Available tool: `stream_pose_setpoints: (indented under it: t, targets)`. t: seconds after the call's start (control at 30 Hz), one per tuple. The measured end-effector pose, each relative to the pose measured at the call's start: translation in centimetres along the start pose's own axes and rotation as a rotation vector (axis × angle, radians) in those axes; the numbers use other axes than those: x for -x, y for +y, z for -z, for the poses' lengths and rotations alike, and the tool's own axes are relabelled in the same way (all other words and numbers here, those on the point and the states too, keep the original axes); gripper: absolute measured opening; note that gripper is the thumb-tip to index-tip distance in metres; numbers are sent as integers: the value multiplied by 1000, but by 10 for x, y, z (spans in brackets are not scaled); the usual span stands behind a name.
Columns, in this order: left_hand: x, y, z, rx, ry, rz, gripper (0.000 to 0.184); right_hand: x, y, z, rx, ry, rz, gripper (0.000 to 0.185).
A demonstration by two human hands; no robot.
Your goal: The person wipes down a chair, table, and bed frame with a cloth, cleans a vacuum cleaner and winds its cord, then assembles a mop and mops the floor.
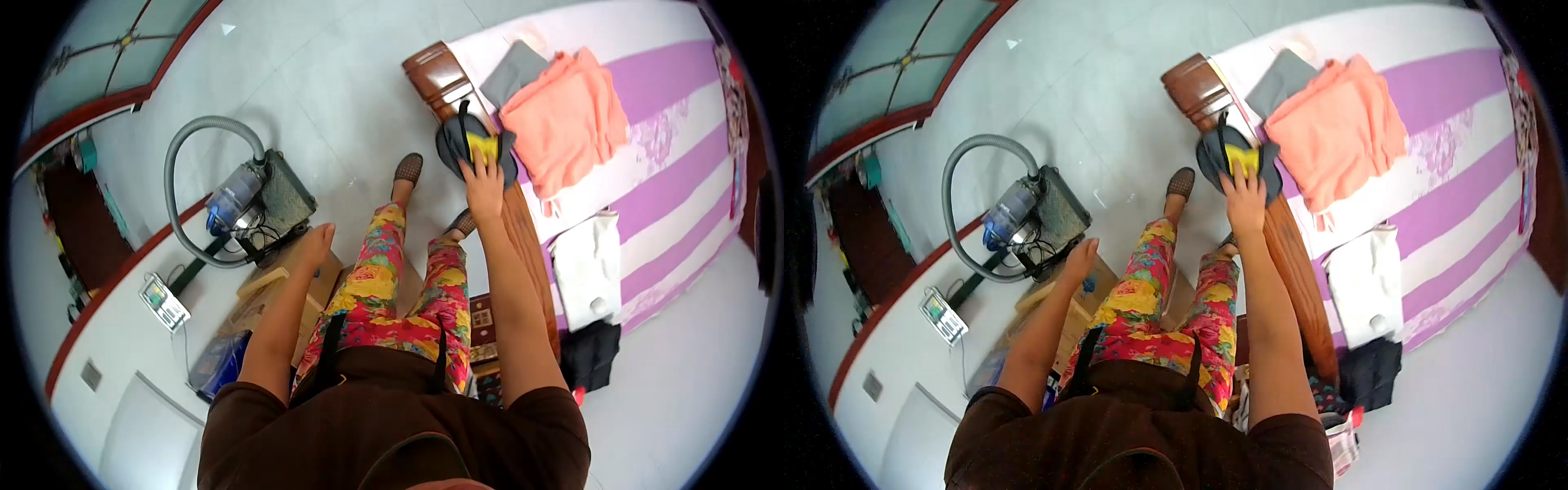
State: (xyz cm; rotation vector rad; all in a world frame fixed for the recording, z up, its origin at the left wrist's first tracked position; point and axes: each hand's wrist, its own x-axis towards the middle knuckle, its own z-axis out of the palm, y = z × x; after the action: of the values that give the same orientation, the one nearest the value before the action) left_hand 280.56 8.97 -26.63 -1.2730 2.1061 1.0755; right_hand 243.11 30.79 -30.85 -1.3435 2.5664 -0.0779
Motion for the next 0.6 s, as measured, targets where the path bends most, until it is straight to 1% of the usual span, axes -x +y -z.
stream_pose_setpoints:
  t: [0.07, 0.13, 0.17, 0.23, 0.27, 0.33, 0.37, 0.47, 0.5, 0.57, 0.6]
  targets:
    - [35, 11, 9, 66, -31, 99, 47, 21, -5, 9, -42, -68, -32, 35]
    - [55, -15, -6, 144, -46, 135, 46, 29, -13, 27, -76, -130, -93, 32]
    - [63, -20, -11, 187, -53, 152, 45, 22, -17, 36, -130, -88, -80, 34]
    - [86, -20, -23, 183, 21, 146, 44, 12, -29, 58, -243, -18, -52, 38]
    - [93, -17, -26, 181, 60, 145, 44, -4, -39, 84, -271, -4, -25, 47]
    - [109, -14, -36, 271, 99, 174, 44, -39, -60, 131, -243, 185, 59, 52]
    - [115, -16, -39, 312, 124, 190, 44, -55, -71, 142, -239, 282, 104, 55]
    - [133, -23, -58, 364, 169, 243, 44, -102, -82, 146, -222, 252, 76, 56]
    - [140, -23, -58, 401, 151, 268, 44, -115, -81, 140, -189, 173, 86, 57]
    - [156, -16, -50, 472, 109, 315, 43, -138, -67, 103, -117, 16, 98, 59]
    - [163, -17, -46, 477, 104, 324, 43, -147, -58, 87, -60, -284, 14, 64]
